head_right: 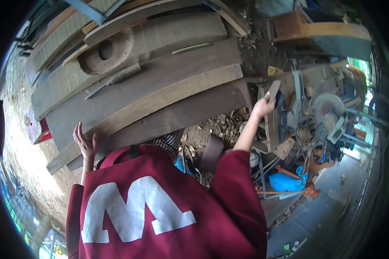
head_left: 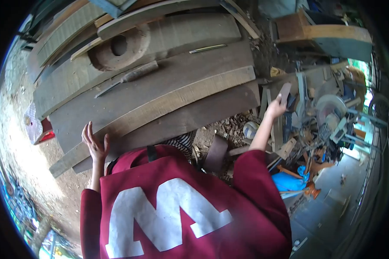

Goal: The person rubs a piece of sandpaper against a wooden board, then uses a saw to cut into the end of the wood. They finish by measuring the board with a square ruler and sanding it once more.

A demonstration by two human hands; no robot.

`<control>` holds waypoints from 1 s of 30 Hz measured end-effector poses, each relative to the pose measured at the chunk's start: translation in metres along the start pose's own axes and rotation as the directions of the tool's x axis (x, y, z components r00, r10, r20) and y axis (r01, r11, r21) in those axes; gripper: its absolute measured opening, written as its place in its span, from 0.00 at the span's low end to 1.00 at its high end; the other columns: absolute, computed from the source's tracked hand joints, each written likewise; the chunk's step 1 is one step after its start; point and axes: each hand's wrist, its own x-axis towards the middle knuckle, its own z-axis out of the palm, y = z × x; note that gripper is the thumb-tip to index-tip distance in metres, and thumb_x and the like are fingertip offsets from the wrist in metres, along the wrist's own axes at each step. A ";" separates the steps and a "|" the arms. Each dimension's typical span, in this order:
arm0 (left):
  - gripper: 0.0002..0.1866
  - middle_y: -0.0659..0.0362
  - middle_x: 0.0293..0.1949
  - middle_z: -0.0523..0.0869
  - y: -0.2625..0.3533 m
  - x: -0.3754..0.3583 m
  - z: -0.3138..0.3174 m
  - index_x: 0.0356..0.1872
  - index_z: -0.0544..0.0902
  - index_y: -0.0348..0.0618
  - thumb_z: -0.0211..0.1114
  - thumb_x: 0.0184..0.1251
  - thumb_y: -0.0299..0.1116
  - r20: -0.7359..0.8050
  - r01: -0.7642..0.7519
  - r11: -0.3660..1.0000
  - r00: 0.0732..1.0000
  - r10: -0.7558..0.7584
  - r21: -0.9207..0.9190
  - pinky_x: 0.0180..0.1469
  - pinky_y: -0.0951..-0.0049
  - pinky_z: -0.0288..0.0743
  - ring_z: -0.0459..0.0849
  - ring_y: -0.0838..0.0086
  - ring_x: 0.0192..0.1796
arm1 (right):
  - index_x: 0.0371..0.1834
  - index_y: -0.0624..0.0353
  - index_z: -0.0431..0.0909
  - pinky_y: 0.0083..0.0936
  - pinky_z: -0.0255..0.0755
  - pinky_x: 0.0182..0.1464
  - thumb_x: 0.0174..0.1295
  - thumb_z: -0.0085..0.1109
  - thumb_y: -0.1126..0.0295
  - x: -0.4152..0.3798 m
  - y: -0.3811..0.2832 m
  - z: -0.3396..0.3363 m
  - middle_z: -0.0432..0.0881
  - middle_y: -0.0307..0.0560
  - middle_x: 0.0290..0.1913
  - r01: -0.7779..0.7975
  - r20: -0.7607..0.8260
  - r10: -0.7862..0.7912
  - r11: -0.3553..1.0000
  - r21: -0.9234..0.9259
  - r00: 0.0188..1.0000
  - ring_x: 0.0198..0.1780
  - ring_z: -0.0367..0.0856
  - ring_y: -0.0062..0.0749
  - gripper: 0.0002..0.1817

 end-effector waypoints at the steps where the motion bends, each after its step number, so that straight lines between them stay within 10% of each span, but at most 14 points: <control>1: 0.35 0.43 0.55 0.63 0.004 0.004 -0.003 0.61 0.58 0.37 0.60 0.53 0.40 -0.012 0.000 0.999 1.000 -0.001 -0.032 0.59 0.54 0.55 0.62 0.51 0.58 | 0.37 0.70 0.75 0.35 0.69 0.37 0.54 0.58 0.66 -0.023 -0.023 -0.009 0.80 0.57 0.35 -0.159 0.079 0.146 0.970 0.184 0.986 0.36 0.79 0.45 0.16; 4: 0.36 0.43 0.55 0.64 0.024 0.018 -0.008 0.61 0.56 0.37 0.62 0.52 0.35 -0.050 0.087 0.989 0.994 -0.094 -0.118 0.57 0.57 0.59 0.65 0.53 0.56 | 0.50 0.68 0.67 0.26 0.73 0.43 0.57 0.56 0.66 -0.103 -0.108 -0.031 0.77 0.47 0.40 -0.756 0.631 0.418 0.399 0.519 0.654 0.44 0.76 0.31 0.22; 6: 0.41 0.47 0.55 0.67 0.056 0.035 -0.016 0.64 0.49 0.41 0.64 0.51 0.31 0.052 0.206 0.876 0.978 -0.204 -0.436 0.56 0.60 0.63 0.69 0.60 0.54 | 0.52 0.64 0.66 0.32 0.73 0.50 0.60 0.51 0.64 -0.150 -0.144 -0.037 0.75 0.49 0.47 -0.819 0.995 0.077 -0.566 0.095 0.063 0.48 0.75 0.35 0.20; 7: 0.44 0.48 0.54 0.68 0.075 0.045 -0.021 0.65 0.47 0.45 0.65 0.50 0.33 0.118 0.218 0.776 0.976 -0.184 -0.591 0.57 0.61 0.62 0.69 0.61 0.55 | 0.52 0.63 0.67 0.31 0.72 0.52 0.61 0.50 0.64 -0.180 -0.149 -0.033 0.76 0.50 0.48 -0.678 0.987 -0.129 -0.718 -0.158 -0.094 0.49 0.75 0.35 0.19; 10: 0.49 0.46 0.62 0.61 0.103 0.053 -0.024 0.67 0.41 0.51 0.66 0.49 0.39 0.599 0.594 0.186 0.800 -0.036 -0.783 0.64 0.56 0.50 0.60 0.57 0.64 | 0.50 0.62 0.68 0.27 0.75 0.47 0.61 0.50 0.64 -0.243 -0.189 -0.025 0.77 0.46 0.46 -0.629 0.922 -0.287 -0.675 -0.387 -0.259 0.48 0.77 0.31 0.17; 14: 0.54 0.48 0.66 0.51 0.109 0.051 -0.018 0.68 0.36 0.54 0.68 0.46 0.44 0.629 0.631 -0.253 0.771 0.097 -0.734 0.67 0.57 0.42 0.52 0.57 0.68 | 0.50 0.60 0.68 0.25 0.75 0.46 0.62 0.49 0.63 -0.248 -0.233 -0.024 0.77 0.46 0.46 -0.730 0.859 -0.338 -0.459 -0.506 -0.384 0.46 0.77 0.29 0.17; 17: 0.56 0.50 0.66 0.52 0.106 0.052 -0.025 0.68 0.37 0.54 0.70 0.43 0.47 0.666 0.663 -0.342 0.735 0.126 -0.666 0.67 0.58 0.42 0.52 0.59 0.68 | 0.52 0.60 0.65 0.24 0.76 0.43 0.61 0.51 0.61 -0.243 -0.253 -0.030 0.76 0.44 0.45 -0.706 0.774 -0.277 -0.317 -0.633 -0.569 0.44 0.78 0.27 0.19; 26: 0.42 0.49 0.64 0.58 0.099 0.057 -0.031 0.60 0.61 0.43 0.70 0.41 0.43 0.575 0.604 -0.338 0.795 0.192 -0.722 0.65 0.57 0.53 0.58 0.57 0.65 | 0.49 0.58 0.68 0.21 0.75 0.39 0.61 0.51 0.62 -0.262 -0.243 -0.026 0.77 0.44 0.44 -0.781 0.767 -0.329 -0.121 -0.613 -0.551 0.43 0.78 0.24 0.16; 28: 0.35 0.46 0.61 0.64 0.093 0.055 -0.042 0.53 0.66 0.41 0.70 0.41 0.37 0.609 0.564 -0.342 0.793 -0.029 -0.751 0.62 0.55 0.59 0.64 0.56 0.62 | 0.48 0.58 0.69 0.20 0.75 0.38 0.61 0.51 0.63 -0.254 -0.234 -0.025 0.77 0.45 0.43 -0.814 0.802 -0.250 -0.081 -0.576 -0.542 0.42 0.79 0.26 0.16; 30: 0.27 0.46 0.48 0.74 0.085 0.048 -0.043 0.47 0.67 0.38 0.67 0.46 0.36 0.541 0.468 -0.271 0.733 -0.413 -0.841 0.56 0.57 0.68 0.75 0.60 0.50 | 0.44 0.59 0.70 0.22 0.75 0.40 0.62 0.48 0.64 -0.230 -0.218 -0.017 0.78 0.49 0.42 -0.914 0.906 -0.204 0.254 -0.317 -0.371 0.41 0.79 0.32 0.12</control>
